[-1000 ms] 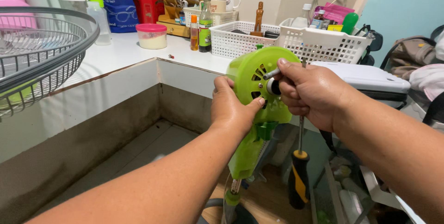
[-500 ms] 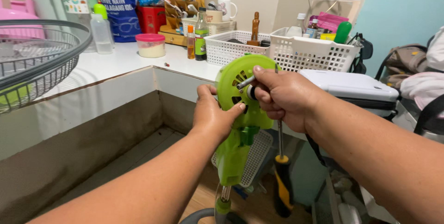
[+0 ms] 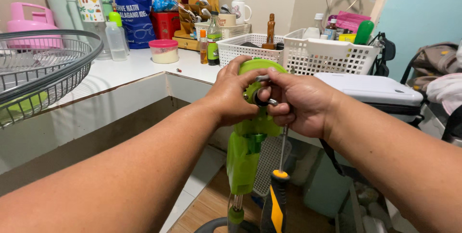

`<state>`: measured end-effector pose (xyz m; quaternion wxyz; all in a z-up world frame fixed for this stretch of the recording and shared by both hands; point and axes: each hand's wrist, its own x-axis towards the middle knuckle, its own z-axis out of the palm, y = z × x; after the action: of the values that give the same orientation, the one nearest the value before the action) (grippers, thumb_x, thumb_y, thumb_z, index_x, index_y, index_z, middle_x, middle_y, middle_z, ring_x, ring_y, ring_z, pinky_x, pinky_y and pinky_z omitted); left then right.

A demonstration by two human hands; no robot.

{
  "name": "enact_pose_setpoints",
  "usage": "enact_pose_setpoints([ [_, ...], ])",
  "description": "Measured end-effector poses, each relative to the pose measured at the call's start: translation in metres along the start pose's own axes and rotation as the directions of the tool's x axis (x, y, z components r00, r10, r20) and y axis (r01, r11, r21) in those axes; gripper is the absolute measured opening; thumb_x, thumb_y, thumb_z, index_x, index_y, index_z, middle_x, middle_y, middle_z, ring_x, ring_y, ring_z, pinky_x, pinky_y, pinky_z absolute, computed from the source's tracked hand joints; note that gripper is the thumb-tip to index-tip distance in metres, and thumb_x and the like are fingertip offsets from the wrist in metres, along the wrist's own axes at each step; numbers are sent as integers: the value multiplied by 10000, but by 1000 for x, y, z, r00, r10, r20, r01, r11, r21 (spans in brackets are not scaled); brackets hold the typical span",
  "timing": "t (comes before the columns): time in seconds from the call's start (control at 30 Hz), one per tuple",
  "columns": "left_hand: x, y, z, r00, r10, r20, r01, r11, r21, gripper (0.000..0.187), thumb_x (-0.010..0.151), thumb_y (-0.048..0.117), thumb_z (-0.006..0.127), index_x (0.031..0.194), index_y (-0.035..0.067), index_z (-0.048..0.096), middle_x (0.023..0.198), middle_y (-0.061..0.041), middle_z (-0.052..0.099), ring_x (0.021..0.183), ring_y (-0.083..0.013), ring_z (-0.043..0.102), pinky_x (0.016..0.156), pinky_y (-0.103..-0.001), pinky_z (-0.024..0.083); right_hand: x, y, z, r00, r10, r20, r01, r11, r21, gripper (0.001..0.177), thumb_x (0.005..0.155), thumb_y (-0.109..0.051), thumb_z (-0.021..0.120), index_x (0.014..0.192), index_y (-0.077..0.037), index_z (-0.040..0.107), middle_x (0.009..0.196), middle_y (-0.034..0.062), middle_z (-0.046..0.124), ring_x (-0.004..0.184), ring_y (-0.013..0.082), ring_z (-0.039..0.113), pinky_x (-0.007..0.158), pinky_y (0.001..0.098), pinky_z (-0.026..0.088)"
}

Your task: The person uses a screwdriver to loosen and remove screws from the rear housing of a green electric fan. They detach the rear cover and set it aside, exposing the fan's internal components.

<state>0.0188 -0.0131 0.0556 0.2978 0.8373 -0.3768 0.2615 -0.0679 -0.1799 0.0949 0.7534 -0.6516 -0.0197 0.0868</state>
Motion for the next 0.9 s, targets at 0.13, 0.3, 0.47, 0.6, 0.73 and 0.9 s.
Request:
enact_pose_setpoints([
  [0.13,-11,12,-7,1000,-9,-1,9,999,31,919,537,215,930,1365,395,574,1571,-115,252,1438,-403,267,1164,-462,318,-8,-6,-13,983,-63,-172,51,996,-69,276,1029,-427,440,971,-202,589,796,-19,605,505,54,363,440,209,251],
  [0.3,-31,27,-10,995,-26,-93,28,999,16,830,582,137,910,1300,430,615,1563,-84,310,1437,-369,323,1169,-431,357,-22,-10,-44,915,-193,-354,195,980,-28,310,1060,-432,477,945,-152,544,756,-39,556,496,53,346,425,223,245],
  [0.47,-37,34,-6,989,-51,-139,51,999,-6,825,580,115,914,1280,434,616,1551,-72,327,1434,-359,342,1160,-414,372,-16,21,-53,905,-66,-421,74,997,2,228,1048,-381,512,952,-175,538,733,-45,558,495,60,342,436,226,228],
  [0.6,-27,25,-12,991,-70,-117,75,996,39,841,579,118,918,1297,422,603,1541,-76,317,1426,-360,334,1163,-422,359,-13,32,-54,899,-45,-437,50,999,0,222,1051,-368,497,965,-171,553,738,-41,562,500,62,346,443,232,230],
  [0.73,-19,19,-10,997,-58,-42,59,998,28,819,598,79,883,1298,413,619,1541,-71,326,1418,-351,346,1151,-418,370,-15,28,-55,902,-44,-429,58,998,20,237,1062,-370,486,974,-159,550,756,-34,586,504,61,351,444,227,234],
  [0.9,-11,11,-15,999,-48,7,49,992,-113,762,640,-14,775,1286,371,649,1540,-69,367,1362,-310,487,1116,-366,457,-11,30,-66,905,1,-426,67,987,145,242,1065,-391,460,980,-172,515,768,-14,606,507,70,367,432,221,240],
])
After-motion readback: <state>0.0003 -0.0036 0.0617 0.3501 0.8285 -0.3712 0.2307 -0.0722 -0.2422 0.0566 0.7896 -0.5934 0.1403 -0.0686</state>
